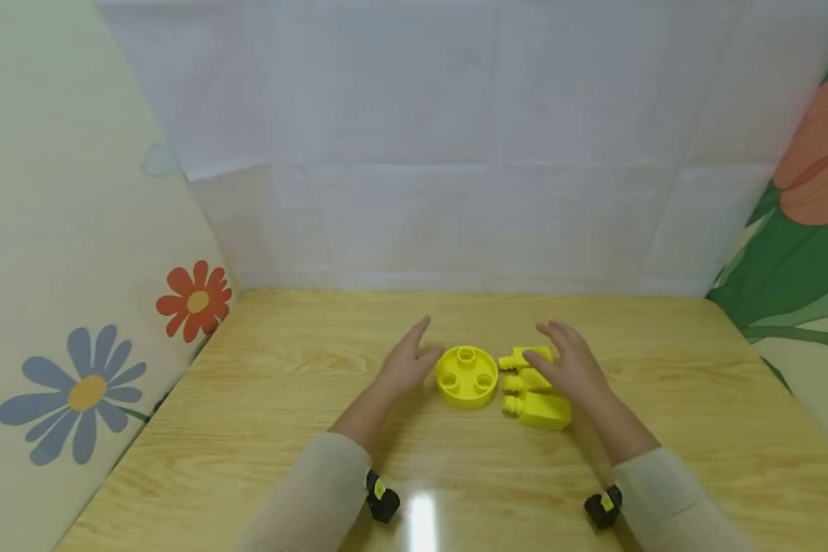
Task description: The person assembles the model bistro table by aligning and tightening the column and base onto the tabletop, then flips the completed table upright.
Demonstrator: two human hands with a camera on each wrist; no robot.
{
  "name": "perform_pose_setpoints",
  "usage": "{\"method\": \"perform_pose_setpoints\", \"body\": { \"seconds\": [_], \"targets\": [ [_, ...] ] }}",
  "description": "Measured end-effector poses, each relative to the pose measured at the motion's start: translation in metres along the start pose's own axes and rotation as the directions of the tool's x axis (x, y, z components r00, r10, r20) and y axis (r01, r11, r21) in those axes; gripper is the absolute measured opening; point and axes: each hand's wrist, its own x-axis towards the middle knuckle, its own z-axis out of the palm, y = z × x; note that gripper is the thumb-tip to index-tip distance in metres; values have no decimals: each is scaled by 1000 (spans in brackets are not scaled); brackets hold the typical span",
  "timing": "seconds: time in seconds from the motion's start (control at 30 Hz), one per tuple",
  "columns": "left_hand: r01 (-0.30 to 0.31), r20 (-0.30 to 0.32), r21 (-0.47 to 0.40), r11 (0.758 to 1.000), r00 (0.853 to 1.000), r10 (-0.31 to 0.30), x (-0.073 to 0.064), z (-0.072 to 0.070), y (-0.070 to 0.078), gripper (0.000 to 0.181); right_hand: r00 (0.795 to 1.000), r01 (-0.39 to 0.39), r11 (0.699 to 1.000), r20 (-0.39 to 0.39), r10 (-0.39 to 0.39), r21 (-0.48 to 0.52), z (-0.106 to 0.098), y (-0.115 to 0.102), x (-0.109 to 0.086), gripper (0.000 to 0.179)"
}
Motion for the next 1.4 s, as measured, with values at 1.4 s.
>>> {"method": "perform_pose_setpoints", "body": {
  "seconds": [1.4],
  "targets": [
    [-101, -45, -185, 978, 995, 94, -27, 35, -29, 50, 960, -237, 956, 190, 205, 170, 13, 46, -56, 58]
  ]
}}
